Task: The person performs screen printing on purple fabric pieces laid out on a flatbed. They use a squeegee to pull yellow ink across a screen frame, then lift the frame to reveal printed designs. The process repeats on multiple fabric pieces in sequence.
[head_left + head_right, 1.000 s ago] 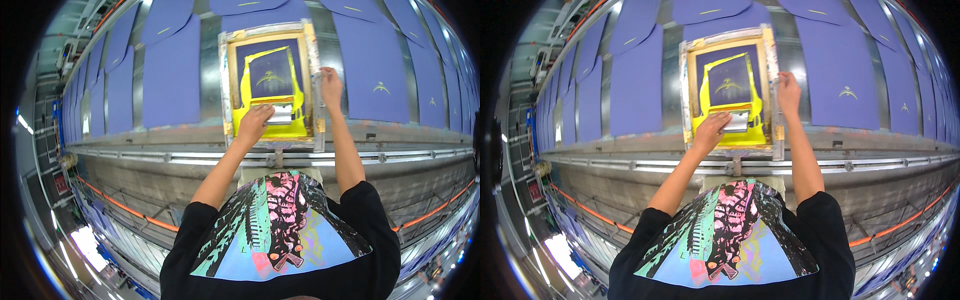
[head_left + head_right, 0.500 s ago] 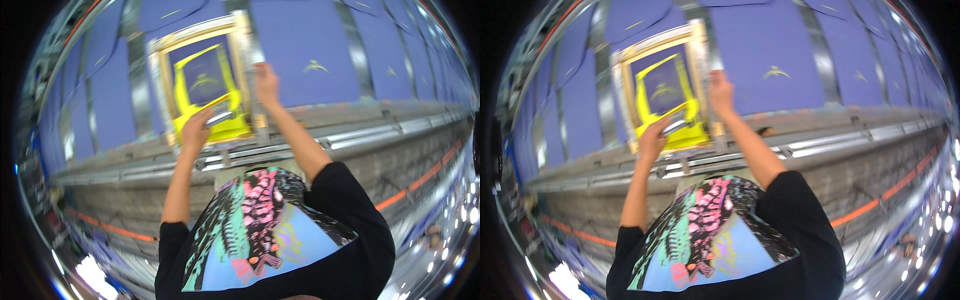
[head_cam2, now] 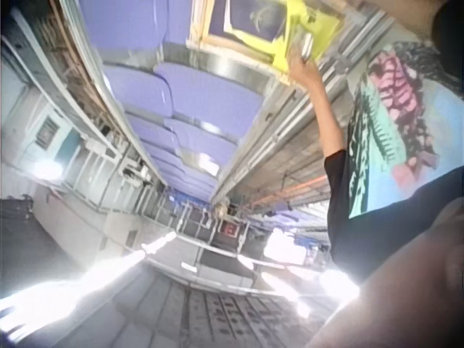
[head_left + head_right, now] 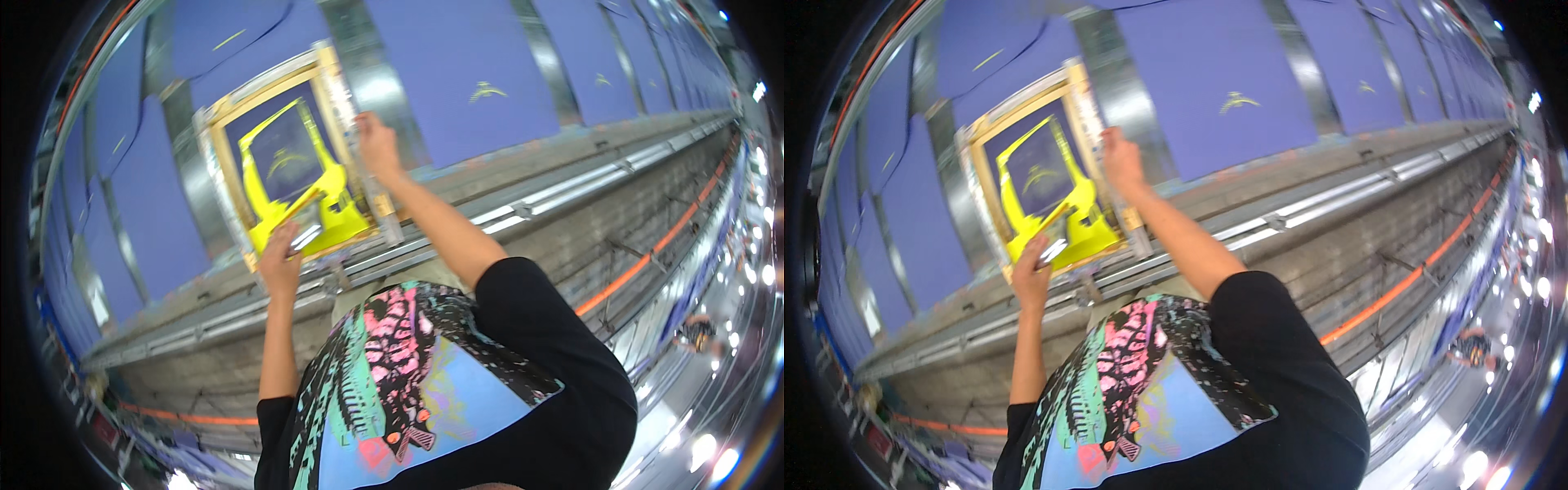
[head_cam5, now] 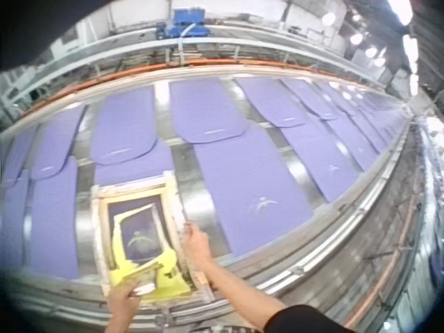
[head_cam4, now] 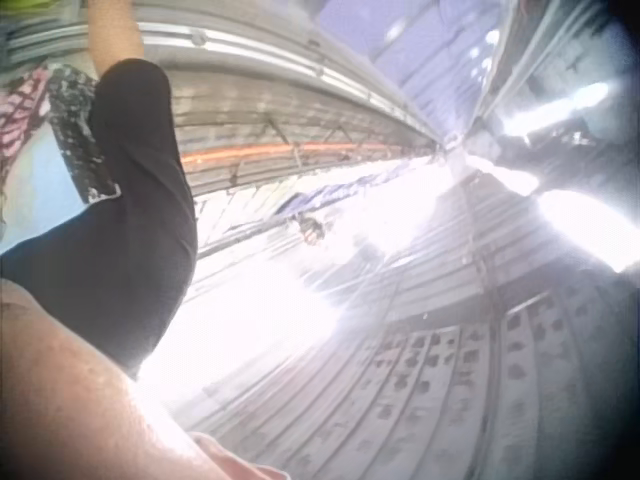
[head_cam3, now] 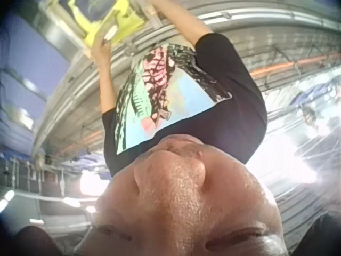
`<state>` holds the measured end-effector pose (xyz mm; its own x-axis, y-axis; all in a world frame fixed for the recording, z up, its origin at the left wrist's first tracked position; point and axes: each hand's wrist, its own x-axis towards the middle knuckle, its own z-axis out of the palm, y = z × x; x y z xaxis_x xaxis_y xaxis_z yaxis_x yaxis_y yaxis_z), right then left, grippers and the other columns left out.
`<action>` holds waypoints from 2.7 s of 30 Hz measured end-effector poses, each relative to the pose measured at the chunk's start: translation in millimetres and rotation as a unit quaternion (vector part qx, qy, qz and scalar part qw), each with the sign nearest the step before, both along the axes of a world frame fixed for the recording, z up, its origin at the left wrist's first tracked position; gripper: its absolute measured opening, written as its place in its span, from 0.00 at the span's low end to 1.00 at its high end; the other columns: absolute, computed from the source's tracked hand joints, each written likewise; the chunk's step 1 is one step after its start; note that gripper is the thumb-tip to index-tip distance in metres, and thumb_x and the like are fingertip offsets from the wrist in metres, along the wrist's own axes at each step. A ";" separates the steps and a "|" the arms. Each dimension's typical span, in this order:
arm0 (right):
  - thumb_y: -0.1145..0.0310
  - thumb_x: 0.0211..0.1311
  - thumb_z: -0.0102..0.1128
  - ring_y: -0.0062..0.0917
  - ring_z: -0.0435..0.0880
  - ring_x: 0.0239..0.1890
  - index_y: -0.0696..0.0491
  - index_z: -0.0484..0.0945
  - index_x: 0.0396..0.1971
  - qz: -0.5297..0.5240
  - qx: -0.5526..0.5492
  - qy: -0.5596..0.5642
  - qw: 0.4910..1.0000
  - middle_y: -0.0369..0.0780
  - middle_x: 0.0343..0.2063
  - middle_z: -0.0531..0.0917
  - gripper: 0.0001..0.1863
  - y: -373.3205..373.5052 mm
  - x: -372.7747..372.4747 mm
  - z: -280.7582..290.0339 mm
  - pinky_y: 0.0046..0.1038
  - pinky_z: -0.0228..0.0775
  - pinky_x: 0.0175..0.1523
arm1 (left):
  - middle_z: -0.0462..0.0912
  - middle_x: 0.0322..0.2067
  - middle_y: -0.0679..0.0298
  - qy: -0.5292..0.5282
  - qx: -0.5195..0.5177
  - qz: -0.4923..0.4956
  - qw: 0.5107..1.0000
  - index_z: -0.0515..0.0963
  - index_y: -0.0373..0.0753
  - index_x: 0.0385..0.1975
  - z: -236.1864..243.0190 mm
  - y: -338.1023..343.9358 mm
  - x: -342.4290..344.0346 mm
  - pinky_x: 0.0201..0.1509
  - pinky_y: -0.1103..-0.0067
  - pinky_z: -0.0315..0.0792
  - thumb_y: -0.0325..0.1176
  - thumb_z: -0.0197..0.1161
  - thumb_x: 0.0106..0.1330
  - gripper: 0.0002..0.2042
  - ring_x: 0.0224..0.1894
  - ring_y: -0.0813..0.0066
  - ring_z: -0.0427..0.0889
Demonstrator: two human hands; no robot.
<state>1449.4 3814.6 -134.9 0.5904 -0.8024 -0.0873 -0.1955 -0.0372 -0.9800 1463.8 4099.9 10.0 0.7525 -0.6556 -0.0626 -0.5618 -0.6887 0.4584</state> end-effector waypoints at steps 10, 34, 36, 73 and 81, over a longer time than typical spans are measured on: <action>0.62 0.76 0.54 0.56 0.84 0.36 0.50 0.80 0.48 0.025 -0.004 0.038 0.999 0.53 0.30 0.85 0.11 10.1 2.2 15.1 0.50 0.73 0.40 | 0.84 0.57 0.66 -0.154 0.106 -0.110 0.976 0.84 0.49 0.52 -12.7 -5.2 52.4 0.62 0.65 0.77 0.17 0.63 0.54 0.26 0.59 0.54 0.82; 0.66 0.75 0.54 0.46 0.81 0.25 0.53 0.78 0.46 0.032 0.024 0.053 0.998 0.50 0.21 0.80 0.09 3.6 -0.1 30.3 0.43 0.69 0.34 | 0.89 0.38 0.57 -0.023 0.124 0.021 0.992 0.88 0.54 0.46 2.6 -83.0 149.5 0.46 0.64 0.80 0.26 0.62 0.58 0.18 0.40 0.54 0.87; 0.66 0.75 0.54 0.41 0.78 0.23 0.54 0.79 0.47 0.036 0.021 0.044 0.998 0.48 0.20 0.79 0.09 2.3 0.4 32.5 0.41 0.68 0.33 | 0.88 0.35 0.52 -0.058 0.163 -0.009 0.985 0.89 0.53 0.45 9.9 -111.6 202.8 0.47 0.61 0.80 0.29 0.63 0.57 0.17 0.39 0.51 0.86; 0.64 0.76 0.54 0.35 0.72 0.19 0.52 0.80 0.45 0.023 0.035 -0.010 0.999 0.46 0.17 0.75 0.09 8.6 -14.0 11.7 0.40 0.63 0.30 | 0.85 0.56 0.65 -0.064 0.080 -0.068 0.992 0.84 0.47 0.54 -18.1 -27.9 14.5 0.57 0.68 0.79 0.21 0.65 0.50 0.27 0.57 0.61 0.82; 0.66 0.76 0.54 0.33 0.78 0.24 0.55 0.79 0.47 0.010 0.010 0.013 1.000 0.45 0.21 0.79 0.10 26.5 -1.2 4.2 0.35 0.69 0.34 | 0.84 0.58 0.68 -0.057 0.067 -0.040 0.995 0.84 0.49 0.54 -19.1 7.1 22.8 0.56 0.67 0.77 0.21 0.68 0.48 0.29 0.59 0.59 0.82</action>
